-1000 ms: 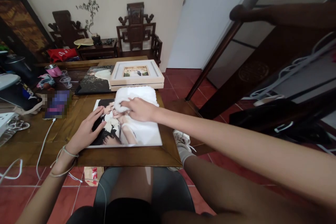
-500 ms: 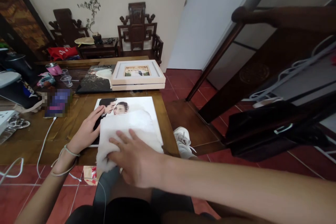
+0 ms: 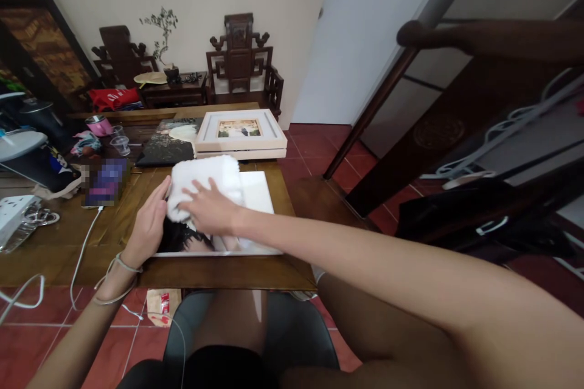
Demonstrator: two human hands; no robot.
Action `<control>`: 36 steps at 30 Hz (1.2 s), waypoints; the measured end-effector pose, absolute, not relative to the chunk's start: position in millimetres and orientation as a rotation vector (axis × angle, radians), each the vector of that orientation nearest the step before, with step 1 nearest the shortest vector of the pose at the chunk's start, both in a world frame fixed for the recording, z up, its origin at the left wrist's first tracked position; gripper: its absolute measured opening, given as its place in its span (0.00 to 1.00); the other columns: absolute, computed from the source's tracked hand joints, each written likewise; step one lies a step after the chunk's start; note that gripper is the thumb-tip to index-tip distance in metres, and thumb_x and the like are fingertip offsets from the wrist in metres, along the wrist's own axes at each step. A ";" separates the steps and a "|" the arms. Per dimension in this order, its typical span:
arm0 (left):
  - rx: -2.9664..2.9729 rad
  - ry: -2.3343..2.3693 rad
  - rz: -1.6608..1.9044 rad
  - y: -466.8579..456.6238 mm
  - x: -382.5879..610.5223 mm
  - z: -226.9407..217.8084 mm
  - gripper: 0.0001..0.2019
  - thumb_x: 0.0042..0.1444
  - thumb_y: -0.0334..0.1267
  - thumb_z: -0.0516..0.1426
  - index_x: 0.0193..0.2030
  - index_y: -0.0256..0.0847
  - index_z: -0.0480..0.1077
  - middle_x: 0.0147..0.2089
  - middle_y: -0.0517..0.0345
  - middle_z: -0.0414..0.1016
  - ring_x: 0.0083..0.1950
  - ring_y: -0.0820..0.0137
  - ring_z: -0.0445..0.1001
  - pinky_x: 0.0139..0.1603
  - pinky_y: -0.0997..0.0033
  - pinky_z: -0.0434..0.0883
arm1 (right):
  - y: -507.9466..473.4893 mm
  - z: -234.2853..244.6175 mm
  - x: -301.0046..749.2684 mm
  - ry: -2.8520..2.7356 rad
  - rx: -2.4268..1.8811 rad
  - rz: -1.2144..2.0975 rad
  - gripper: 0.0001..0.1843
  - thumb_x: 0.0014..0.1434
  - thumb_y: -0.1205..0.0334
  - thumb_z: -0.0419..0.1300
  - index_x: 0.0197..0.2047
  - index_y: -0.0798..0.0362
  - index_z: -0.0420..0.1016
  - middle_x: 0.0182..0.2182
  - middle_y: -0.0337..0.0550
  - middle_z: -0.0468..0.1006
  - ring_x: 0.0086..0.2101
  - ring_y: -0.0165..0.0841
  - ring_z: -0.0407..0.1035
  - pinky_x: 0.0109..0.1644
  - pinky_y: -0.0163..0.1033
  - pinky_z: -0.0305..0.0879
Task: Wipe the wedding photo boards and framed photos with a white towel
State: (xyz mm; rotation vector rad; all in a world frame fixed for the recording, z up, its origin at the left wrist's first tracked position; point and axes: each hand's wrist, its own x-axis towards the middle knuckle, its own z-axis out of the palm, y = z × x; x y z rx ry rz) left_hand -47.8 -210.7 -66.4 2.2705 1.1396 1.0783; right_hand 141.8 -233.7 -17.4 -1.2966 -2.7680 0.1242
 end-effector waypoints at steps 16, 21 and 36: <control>2.220 1.138 0.901 -214.1 -50.3 -72.9 0.28 0.69 0.47 0.45 0.71 0.36 0.57 0.72 0.44 0.60 0.74 0.61 0.56 0.74 0.54 0.54 | -286.7 -13.7 192.7 -2.881 -0.882 0.488 0.20 0.54 0.77 0.53 0.47 0.56 0.77 0.64 0.59 0.68 0.70 0.43 0.46 0.72 0.62 0.40; 2.236 1.136 0.948 -216.2 -48.1 -73.5 0.28 0.70 0.47 0.42 0.72 0.35 0.52 0.73 0.43 0.57 0.74 0.63 0.56 0.75 0.56 0.52 | -262.2 -19.6 195.5 -2.774 -1.228 0.261 0.18 0.57 0.75 0.53 0.48 0.59 0.76 0.62 0.67 0.68 0.67 0.48 0.54 0.68 0.63 0.50; 2.085 1.097 1.100 -220.1 -52.1 -74.7 0.32 0.71 0.53 0.39 0.75 0.38 0.47 0.76 0.46 0.49 0.76 0.62 0.50 0.76 0.57 0.48 | -330.3 -20.9 126.5 -2.781 -1.271 0.484 0.20 0.57 0.66 0.59 0.54 0.54 0.77 0.71 0.55 0.52 0.70 0.57 0.37 0.69 0.72 0.35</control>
